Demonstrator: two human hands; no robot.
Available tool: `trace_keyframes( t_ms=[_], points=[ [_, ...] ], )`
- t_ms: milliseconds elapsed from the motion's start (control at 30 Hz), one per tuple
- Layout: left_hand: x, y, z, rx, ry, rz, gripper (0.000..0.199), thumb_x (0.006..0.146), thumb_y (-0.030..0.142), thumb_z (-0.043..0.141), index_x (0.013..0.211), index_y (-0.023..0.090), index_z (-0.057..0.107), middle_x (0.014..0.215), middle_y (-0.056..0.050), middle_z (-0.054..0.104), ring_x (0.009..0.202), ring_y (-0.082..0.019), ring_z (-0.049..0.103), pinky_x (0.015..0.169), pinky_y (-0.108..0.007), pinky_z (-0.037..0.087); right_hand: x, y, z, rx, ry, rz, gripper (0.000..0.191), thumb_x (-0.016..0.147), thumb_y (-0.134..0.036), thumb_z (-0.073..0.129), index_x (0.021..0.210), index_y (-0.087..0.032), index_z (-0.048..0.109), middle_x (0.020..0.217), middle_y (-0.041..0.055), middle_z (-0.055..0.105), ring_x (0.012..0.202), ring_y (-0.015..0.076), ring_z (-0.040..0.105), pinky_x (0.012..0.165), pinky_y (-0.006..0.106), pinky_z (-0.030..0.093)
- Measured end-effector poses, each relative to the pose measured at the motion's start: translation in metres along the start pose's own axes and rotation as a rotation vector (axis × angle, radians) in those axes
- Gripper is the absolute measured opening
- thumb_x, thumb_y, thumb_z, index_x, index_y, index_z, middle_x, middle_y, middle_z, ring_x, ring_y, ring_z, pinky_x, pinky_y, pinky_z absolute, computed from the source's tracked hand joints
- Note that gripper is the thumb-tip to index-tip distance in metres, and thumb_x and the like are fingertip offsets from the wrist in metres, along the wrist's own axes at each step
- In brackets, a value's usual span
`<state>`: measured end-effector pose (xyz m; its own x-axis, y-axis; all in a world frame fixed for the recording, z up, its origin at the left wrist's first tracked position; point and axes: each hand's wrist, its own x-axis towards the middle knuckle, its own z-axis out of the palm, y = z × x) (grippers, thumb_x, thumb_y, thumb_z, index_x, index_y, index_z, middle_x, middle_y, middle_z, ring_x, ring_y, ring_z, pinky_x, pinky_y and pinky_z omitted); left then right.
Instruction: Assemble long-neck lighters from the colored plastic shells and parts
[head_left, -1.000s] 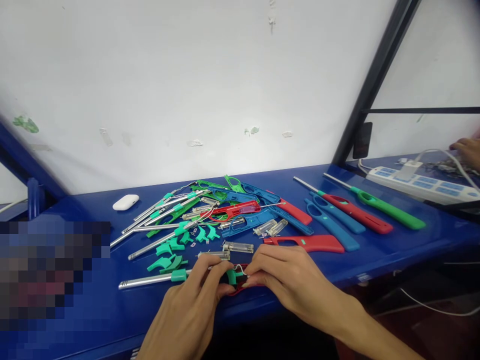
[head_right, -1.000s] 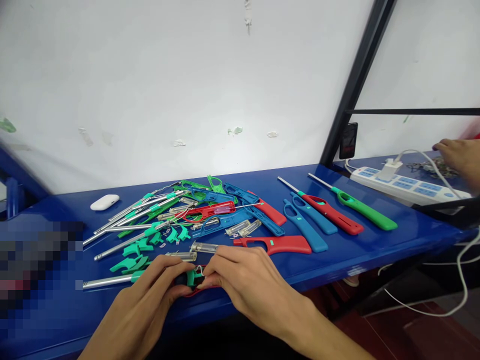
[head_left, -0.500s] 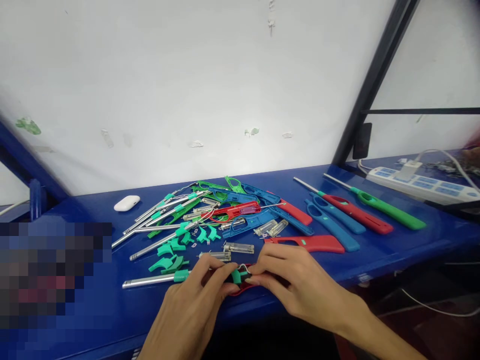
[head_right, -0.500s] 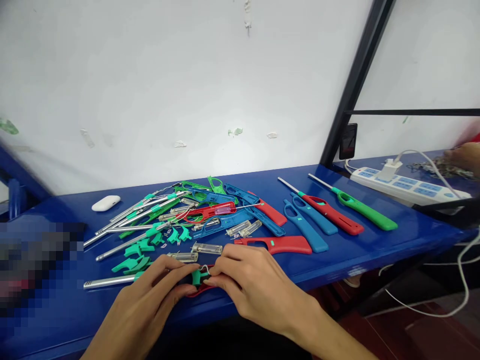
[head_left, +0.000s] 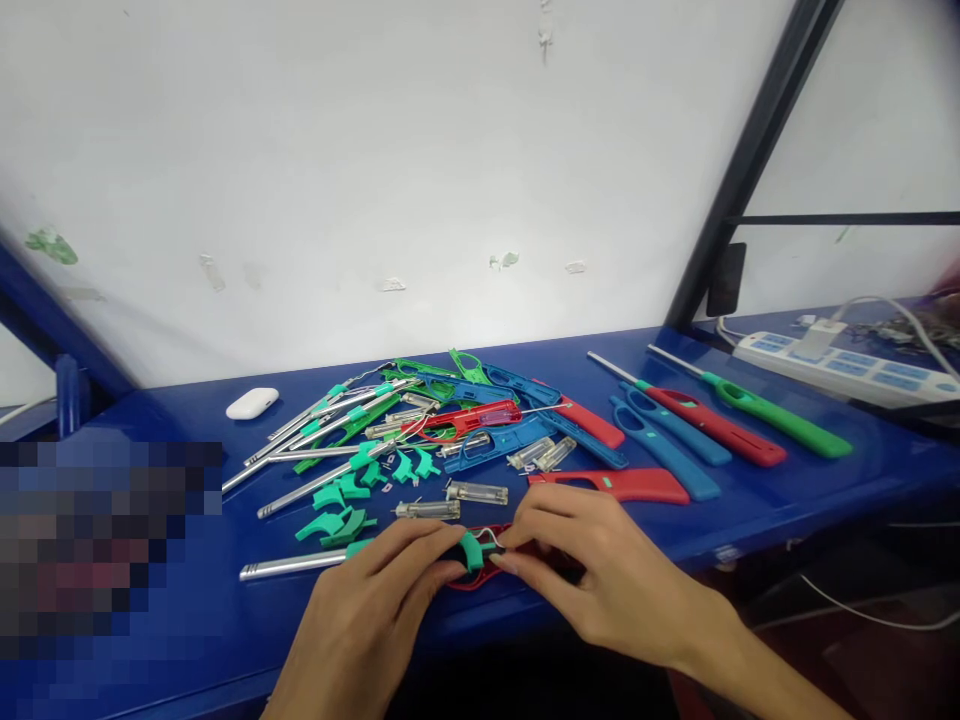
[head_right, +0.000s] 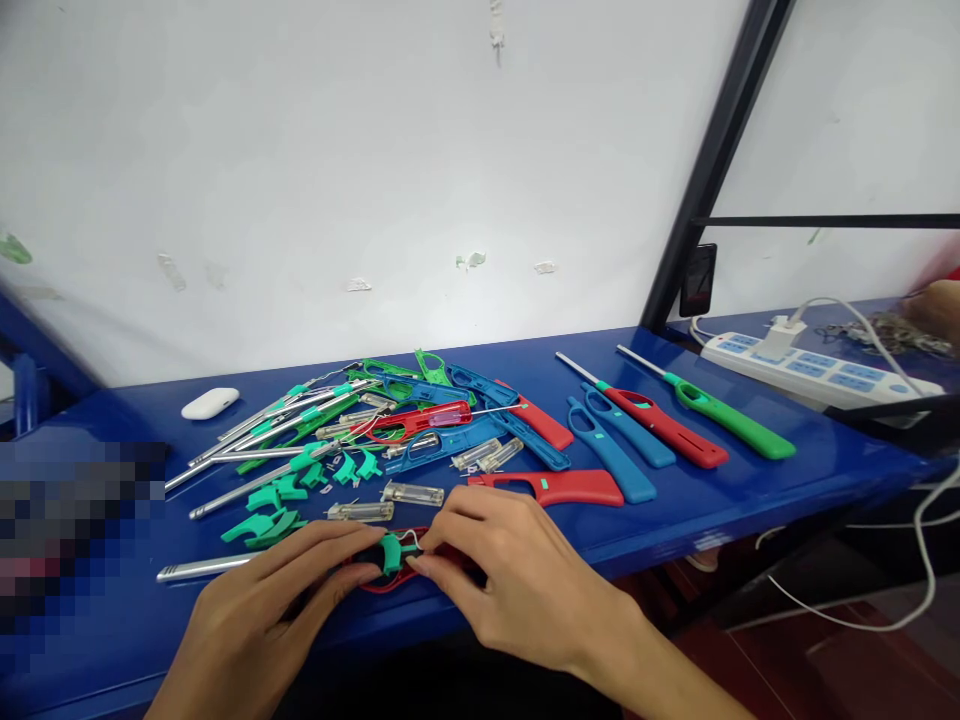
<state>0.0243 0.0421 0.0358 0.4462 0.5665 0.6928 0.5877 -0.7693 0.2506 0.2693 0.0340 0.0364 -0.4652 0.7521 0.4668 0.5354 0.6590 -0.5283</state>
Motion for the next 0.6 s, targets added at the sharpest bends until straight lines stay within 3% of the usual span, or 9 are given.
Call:
trace_keyframes(
  t_ms=[300,467,600],
  points=[
    [-0.016,-0.008,0.008,0.056,-0.119,0.015,0.04,0.106,0.008,0.04,0.119,0.029,0.072,0.107,0.0,0.075,0.069,-0.007,0.074,0.058,-0.014,0.054,-0.002,0.002,-0.003,-0.016,-0.031,-0.041,0.018,0.107,-0.024,0.062,0.1,-0.019,0.078,0.094,0.0033,0.07,0.08,0.0149,0.064,0.072,0.027,0.049],
    [-0.01,-0.008,0.005,0.145,-0.116,0.156,0.044,0.102,0.002,0.037,0.122,0.025,0.068,0.105,-0.002,0.076,0.066,-0.009,0.075,0.059,-0.016,0.058,-0.004,0.001,-0.005,-0.053,-0.041,-0.06,0.019,0.107,-0.024,0.062,0.103,-0.02,0.08,0.095,0.0045,0.07,0.081,0.0159,0.065,0.074,0.028,0.05],
    [-0.008,-0.004,-0.002,0.239,-0.205,0.192,0.054,0.094,-0.003,0.034,0.124,0.025,0.068,0.104,-0.002,0.077,0.064,-0.012,0.076,0.056,-0.02,0.06,-0.005,-0.002,-0.008,-0.051,-0.049,-0.062,0.021,0.107,-0.024,0.06,0.108,-0.02,0.081,0.097,0.0055,0.072,0.083,0.017,0.067,0.075,0.029,0.052]
  ],
)
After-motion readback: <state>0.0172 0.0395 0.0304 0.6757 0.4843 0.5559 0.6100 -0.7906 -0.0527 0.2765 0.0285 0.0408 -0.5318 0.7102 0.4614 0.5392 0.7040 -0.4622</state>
